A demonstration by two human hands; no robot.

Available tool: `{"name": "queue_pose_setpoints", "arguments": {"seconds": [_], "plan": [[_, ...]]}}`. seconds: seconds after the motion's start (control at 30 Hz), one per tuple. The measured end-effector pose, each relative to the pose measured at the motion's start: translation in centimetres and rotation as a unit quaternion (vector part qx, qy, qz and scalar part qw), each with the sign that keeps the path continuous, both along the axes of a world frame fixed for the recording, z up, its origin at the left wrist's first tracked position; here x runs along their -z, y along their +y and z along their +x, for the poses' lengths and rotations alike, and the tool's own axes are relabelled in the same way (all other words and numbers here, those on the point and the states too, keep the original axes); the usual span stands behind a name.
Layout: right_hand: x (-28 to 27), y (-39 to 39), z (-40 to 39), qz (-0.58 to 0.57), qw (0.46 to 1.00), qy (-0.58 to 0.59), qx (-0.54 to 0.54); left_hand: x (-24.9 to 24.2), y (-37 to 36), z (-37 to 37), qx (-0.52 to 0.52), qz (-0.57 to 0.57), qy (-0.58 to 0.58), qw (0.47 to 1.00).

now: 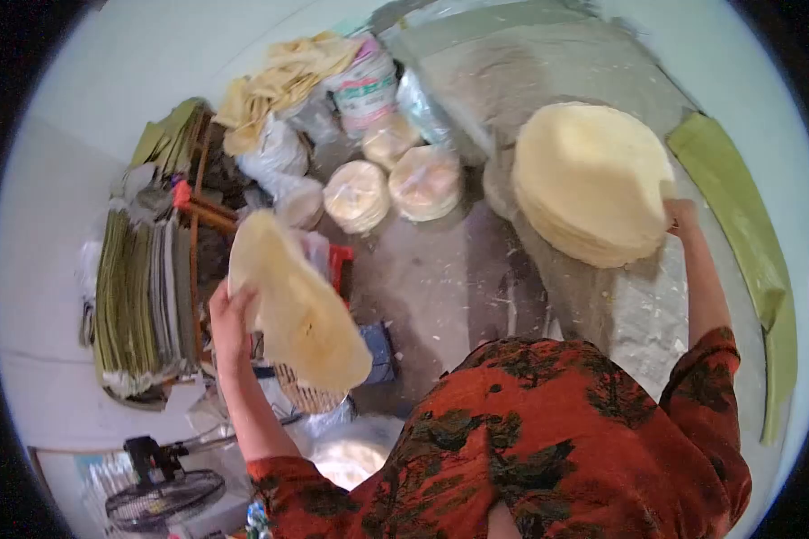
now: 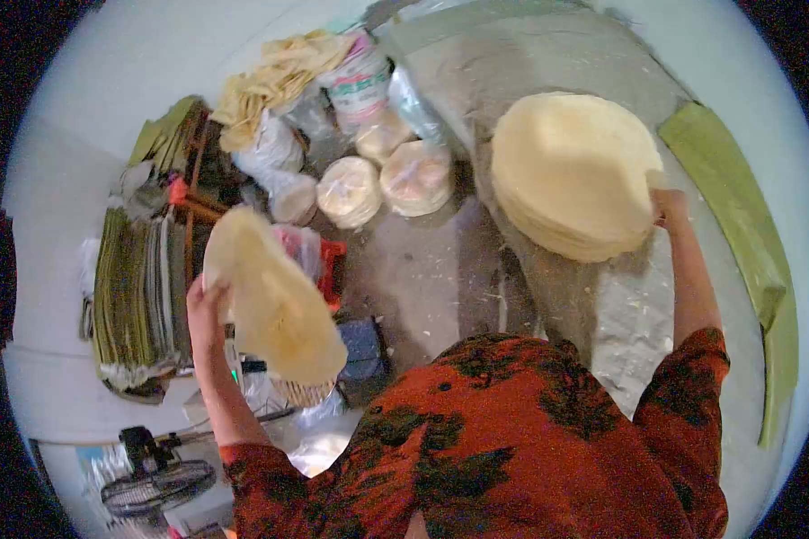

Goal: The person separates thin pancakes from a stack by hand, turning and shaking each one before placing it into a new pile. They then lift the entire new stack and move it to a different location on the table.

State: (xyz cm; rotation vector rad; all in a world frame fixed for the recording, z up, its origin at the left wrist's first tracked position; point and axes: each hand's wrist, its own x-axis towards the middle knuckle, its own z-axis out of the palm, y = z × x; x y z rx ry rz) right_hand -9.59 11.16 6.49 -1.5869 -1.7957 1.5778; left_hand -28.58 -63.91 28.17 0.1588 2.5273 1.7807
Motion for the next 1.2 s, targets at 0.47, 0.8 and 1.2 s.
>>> {"name": "queue_pose_setpoints", "arguments": {"seconds": [0.47,0.8,1.2], "plan": [[-13.0,-24.0,-12.7,0.123,0.815,0.243,-0.511,-11.7,5.1,-2.8,0.163,-0.043,0.028,0.985],[-18.2,-35.7,-21.5,-0.414,0.594,0.399,-0.562,-11.7,4.3,-10.2,0.208,0.048,0.004,0.977],[-10.2,-46.5,-30.8,0.175,0.723,0.262,-0.615,2.1,-0.8,-14.7,0.065,-0.07,0.102,0.99]]}}
